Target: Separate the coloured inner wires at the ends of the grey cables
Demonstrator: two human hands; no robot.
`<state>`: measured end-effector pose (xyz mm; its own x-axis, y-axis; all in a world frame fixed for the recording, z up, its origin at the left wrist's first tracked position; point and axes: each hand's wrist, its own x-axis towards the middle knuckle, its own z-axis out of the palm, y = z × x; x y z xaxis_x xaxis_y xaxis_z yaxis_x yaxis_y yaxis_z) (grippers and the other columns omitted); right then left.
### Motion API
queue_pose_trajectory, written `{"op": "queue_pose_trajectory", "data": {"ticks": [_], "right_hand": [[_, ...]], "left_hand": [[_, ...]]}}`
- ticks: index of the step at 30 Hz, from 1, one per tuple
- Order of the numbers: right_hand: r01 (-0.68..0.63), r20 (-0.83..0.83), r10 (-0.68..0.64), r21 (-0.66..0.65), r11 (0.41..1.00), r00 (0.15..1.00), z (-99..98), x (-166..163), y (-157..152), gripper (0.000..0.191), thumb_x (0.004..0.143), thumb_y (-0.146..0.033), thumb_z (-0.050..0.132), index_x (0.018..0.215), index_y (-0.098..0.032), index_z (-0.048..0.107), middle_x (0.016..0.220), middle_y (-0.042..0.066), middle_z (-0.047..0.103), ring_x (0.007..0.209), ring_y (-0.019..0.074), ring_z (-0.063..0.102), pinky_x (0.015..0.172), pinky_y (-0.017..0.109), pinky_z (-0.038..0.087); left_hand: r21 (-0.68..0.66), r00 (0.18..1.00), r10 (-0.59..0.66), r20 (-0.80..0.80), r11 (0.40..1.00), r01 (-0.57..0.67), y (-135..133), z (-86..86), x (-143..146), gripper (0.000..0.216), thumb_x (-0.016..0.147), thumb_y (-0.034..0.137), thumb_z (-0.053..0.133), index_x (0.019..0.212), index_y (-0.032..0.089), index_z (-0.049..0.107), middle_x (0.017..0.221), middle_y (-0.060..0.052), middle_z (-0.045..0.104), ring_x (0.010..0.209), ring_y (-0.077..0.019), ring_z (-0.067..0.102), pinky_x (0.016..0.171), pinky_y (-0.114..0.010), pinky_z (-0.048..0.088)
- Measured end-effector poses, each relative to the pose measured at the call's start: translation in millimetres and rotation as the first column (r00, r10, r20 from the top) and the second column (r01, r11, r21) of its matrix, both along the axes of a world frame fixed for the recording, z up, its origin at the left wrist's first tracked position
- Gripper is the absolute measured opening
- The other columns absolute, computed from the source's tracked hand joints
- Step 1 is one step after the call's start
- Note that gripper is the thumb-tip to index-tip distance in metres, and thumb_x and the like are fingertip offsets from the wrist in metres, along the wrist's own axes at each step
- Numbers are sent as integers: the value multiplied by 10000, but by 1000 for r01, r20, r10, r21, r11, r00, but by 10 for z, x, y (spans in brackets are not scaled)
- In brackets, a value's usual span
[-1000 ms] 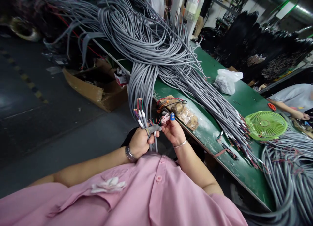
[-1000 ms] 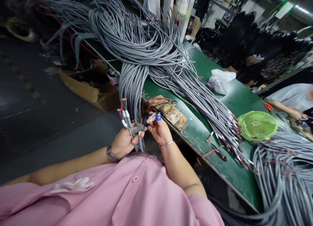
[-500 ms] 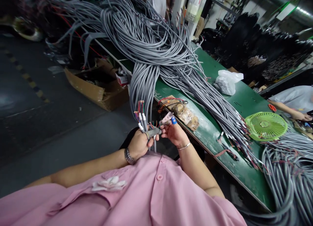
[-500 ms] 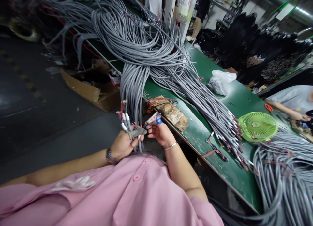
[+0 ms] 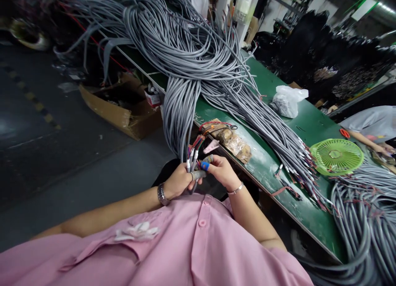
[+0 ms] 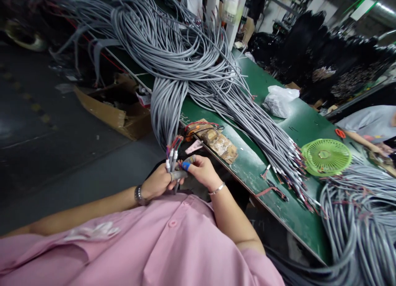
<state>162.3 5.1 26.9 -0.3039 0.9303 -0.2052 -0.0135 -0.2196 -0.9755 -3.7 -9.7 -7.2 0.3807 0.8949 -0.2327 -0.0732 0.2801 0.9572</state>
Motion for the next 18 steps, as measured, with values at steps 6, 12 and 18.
{"op": "queue_pose_trajectory", "data": {"ticks": [6, 12, 18], "right_hand": [[58, -99, -66, -88, 994, 993, -120, 49, -50, 350, 683, -396, 776, 927, -183, 645, 783, -5, 617, 656, 106, 552, 593, 231, 475], [176, -107, -181, -51, 983, 978, -173, -134, -69, 282, 697, -401, 759, 777, -168, 622, 629, -32, 584, 541, 86, 506, 537, 221, 422], [115, -158, -135, -129, 985, 978, -224, -167, -7, 313, 690, -433, 762, 740, -158, 622, 600, -30, 578, 505, 75, 476, 517, 219, 387]], "left_hand": [[-91, 958, 201, 205, 978, -186, 41, -49, -4, 206, 757, 295, 682, 660, 132, 601, 557, -9, 624, 319, -42, 371, 337, -201, 220], [-63, 978, 129, 164, 991, -120, 1, 4, 4, 232, 761, 314, 685, 642, 127, 617, 539, -18, 623, 311, -47, 378, 339, -201, 232], [-89, 981, 100, 169, 992, -86, -2, 34, -36, 226, 743, 311, 685, 618, 127, 642, 514, -27, 623, 299, -43, 371, 325, -195, 211]]}}
